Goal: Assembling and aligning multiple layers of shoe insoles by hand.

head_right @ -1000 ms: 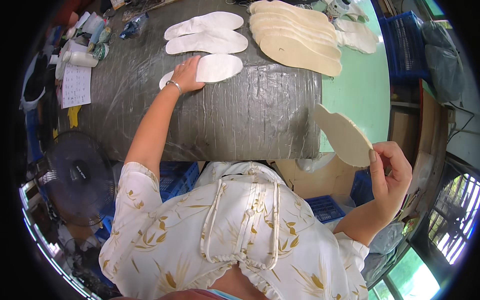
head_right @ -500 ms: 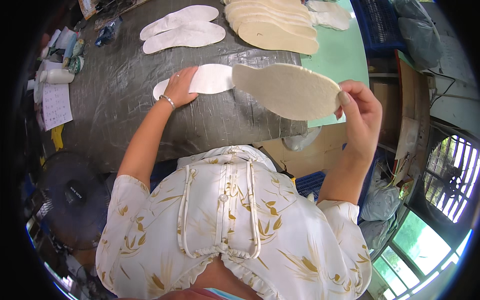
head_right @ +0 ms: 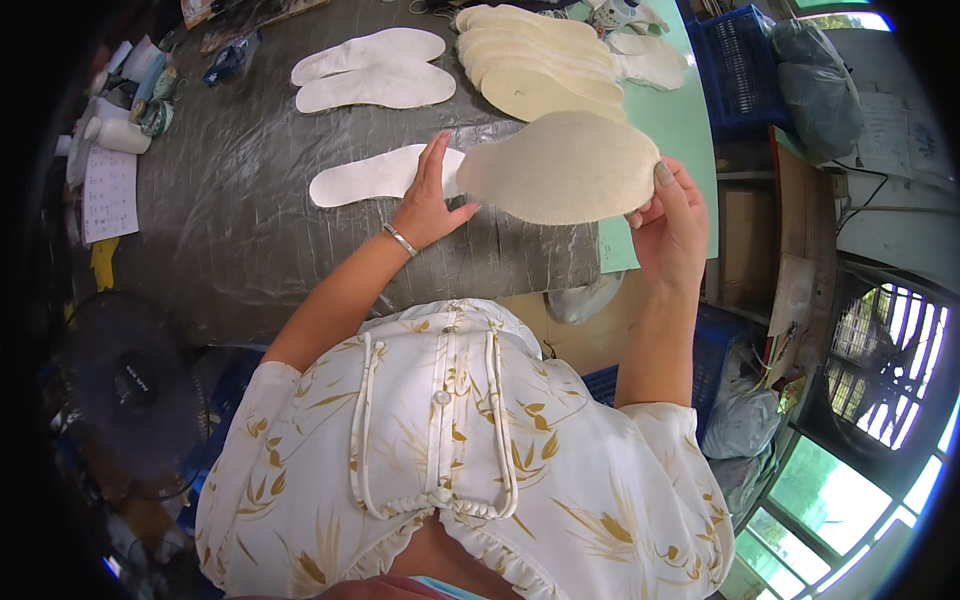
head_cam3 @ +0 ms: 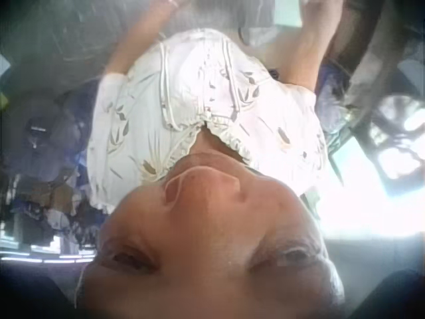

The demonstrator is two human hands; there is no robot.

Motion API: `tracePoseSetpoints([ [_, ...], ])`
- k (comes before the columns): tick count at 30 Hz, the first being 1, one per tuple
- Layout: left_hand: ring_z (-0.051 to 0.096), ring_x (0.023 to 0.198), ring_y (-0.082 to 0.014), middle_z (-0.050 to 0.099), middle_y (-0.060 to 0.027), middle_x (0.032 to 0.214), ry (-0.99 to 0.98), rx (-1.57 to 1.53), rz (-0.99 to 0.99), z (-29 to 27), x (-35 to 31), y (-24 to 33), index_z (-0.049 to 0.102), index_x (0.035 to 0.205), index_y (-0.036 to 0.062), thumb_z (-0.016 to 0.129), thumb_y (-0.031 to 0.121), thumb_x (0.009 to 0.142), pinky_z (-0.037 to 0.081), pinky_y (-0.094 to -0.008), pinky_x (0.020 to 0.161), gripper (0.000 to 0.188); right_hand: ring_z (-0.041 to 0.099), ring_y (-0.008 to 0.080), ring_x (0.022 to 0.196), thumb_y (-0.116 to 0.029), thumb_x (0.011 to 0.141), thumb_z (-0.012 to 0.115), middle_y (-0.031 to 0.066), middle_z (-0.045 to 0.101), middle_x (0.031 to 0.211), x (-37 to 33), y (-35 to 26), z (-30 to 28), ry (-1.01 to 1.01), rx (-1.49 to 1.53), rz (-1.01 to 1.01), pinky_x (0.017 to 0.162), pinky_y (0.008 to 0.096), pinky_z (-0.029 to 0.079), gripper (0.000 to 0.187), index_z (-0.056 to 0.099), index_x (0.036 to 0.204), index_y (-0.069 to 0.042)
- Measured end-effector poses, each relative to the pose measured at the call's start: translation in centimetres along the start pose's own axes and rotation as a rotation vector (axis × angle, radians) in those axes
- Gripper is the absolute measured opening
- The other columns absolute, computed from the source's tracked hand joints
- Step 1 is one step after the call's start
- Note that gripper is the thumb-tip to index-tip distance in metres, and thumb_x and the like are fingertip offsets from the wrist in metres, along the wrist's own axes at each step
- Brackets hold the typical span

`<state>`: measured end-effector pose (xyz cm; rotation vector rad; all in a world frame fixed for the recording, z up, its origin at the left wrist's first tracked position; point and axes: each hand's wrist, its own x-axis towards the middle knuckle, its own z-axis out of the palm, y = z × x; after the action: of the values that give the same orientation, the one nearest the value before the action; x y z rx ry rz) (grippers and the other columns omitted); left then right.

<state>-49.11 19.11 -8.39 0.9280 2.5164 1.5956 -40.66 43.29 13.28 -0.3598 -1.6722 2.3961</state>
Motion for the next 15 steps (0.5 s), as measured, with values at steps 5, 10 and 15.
tracePoseSetpoints([
  [5, 0.064, 0.116, -0.0325, 0.06, -0.0209, 0.13, 0.147, -0.332, -0.127, 0.0, 0.5, 0.1, 0.036, 0.145, 0.0079, 0.07, -0.002, 0.078, 0.053, -0.0379, 0.097, 0.076, 0.053, 0.0063, 0.063, -0.016, 0.099, 0.058, 0.003, 0.065, 0.084, -0.2, -0.1, -1.1, 0.038, 0.002, -0.004, 0.053, 0.0207, 0.039, 0.023, 0.06, 0.112, 0.003],
  [10, 0.066, 0.113, -0.0245, 0.063, -0.0183, 0.125, 0.233, -0.477, -0.21, -1.7, -0.7, -0.5, 0.04, 0.137, 0.0043, 0.069, -0.004, 0.084, 0.055, -0.0329, 0.093, 0.061, 0.051, 0.0044, 0.063, -0.015, 0.098, 0.061, -0.0009, 0.062, 0.081, 0.0, 0.9, -3.8, 0.142, 0.009, 0.015, 0.055, 0.0199, 0.04, 0.026, 0.061, 0.115, 0.003],
  [15, 0.068, 0.105, -0.0221, 0.065, -0.0188, 0.119, 0.331, -0.632, -0.381, -2.7, -3.5, -0.2, 0.039, 0.138, 0.0017, 0.066, -0.006, 0.088, 0.055, -0.0299, 0.087, 0.057, 0.051, 0.0044, 0.066, -0.014, 0.097, 0.063, 0.0002, 0.064, 0.086, -0.4, 2.8, -6.4, 0.092, -0.057, 0.114, 0.059, 0.0205, 0.042, 0.025, 0.064, 0.115, 0.003],
])
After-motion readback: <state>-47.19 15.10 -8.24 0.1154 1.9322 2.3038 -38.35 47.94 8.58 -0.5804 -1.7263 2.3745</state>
